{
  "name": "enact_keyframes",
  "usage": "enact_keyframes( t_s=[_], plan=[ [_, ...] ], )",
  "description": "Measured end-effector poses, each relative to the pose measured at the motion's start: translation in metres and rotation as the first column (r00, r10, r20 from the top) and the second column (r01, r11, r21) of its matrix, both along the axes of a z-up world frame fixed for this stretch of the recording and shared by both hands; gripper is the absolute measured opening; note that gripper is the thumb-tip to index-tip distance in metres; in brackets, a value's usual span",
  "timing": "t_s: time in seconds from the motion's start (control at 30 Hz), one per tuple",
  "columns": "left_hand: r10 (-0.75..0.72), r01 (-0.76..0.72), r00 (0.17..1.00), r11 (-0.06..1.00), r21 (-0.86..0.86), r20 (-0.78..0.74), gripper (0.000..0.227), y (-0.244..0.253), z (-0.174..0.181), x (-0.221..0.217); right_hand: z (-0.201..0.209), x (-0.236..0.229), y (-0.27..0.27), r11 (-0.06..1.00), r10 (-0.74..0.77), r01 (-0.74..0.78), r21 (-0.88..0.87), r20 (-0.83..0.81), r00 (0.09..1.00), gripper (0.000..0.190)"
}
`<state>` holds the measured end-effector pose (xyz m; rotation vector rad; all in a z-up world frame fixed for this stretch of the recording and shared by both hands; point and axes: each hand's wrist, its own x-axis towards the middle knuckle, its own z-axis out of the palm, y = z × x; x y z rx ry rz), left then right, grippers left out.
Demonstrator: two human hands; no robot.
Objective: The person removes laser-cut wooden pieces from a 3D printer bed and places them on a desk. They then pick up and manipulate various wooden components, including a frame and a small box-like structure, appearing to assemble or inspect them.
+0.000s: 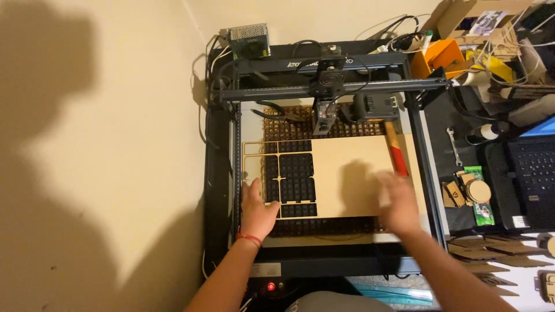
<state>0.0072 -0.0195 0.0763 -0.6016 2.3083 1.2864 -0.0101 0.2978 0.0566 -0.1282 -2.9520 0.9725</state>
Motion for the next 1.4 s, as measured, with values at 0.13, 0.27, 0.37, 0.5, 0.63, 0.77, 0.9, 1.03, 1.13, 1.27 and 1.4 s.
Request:
enact_keyframes(
  t_s=[0.13, 0.27, 0.37, 0.5, 0.63, 0.77, 0.9, 1.03, 1.13, 1.27, 1.4],
  plan=[
    [0.128, -0.13, 0.989, 0.991, 0.027, 0.075, 0.092, 0.001, -0.009, -0.01, 0.034, -0.02, -0.092, 0.675, 0.351, -0.654, 0.343, 0.63, 0.693, 0.088],
    [0.197, -0.208, 0.975, 0.973, 0.106, 0.099, 0.093, -0.004, -0.03, -0.016, 0.012, -0.039, -0.115, 0.652, 0.293, -0.696, 0.302, 0.745, 0.598, 0.109],
    [0.198, -0.206, 0.978, 0.968, 0.146, 0.073, 0.095, -0.009, -0.034, -0.014, 0.007, -0.04, -0.117, 0.614, 0.286, -0.72, 0.323, 0.759, 0.585, 0.112],
    [0.231, -0.235, 0.972, 0.945, 0.228, 0.046, 0.082, -0.009, -0.024, -0.006, -0.002, -0.042, -0.119, 0.608, 0.262, -0.728, 0.316, 0.786, 0.56, 0.109],
    [0.302, -0.327, 0.945, 0.87, 0.369, 0.126, 0.071, -0.012, 0.012, -0.007, -0.004, -0.042, -0.12, 0.606, 0.271, -0.729, 0.317, 0.78, 0.564, 0.104],
    [0.268, -0.315, 0.946, 0.896, 0.314, 0.184, 0.056, -0.017, 0.008, -0.007, 0.02, -0.042, -0.124, 0.608, 0.274, -0.742, 0.281, 0.803, 0.529, 0.099],
    [0.246, -0.269, 0.963, 0.905, 0.33, 0.11, 0.061, -0.018, -0.015, -0.002, 0.026, -0.041, -0.122, 0.615, 0.28, -0.734, 0.288, 0.791, 0.545, 0.096],
    [0.153, -0.148, 0.988, 0.931, 0.333, 0.011, 0.06, -0.019, -0.016, -0.005, 0.031, -0.04, -0.116, 0.634, 0.255, -0.712, 0.301, 0.788, 0.56, 0.097],
    [0.169, -0.167, 0.985, 0.91, 0.381, 0.029, 0.063, -0.017, -0.003, -0.006, 0.03, -0.041, -0.103, 0.629, 0.24, -0.718, 0.297, 0.805, 0.543, 0.1],
    [0.238, -0.207, 0.97, 0.902, 0.378, -0.038, 0.053, -0.01, 0.011, -0.006, 0.026, -0.041, -0.103, 0.615, 0.242, -0.722, 0.316, 0.796, 0.555, 0.101],
    [0.394, -0.331, 0.915, 0.86, 0.389, -0.091, 0.068, -0.014, 0.009, -0.007, 0.029, -0.041, -0.101, 0.633, 0.253, -0.721, 0.282, 0.805, 0.537, 0.102]
  ],
)
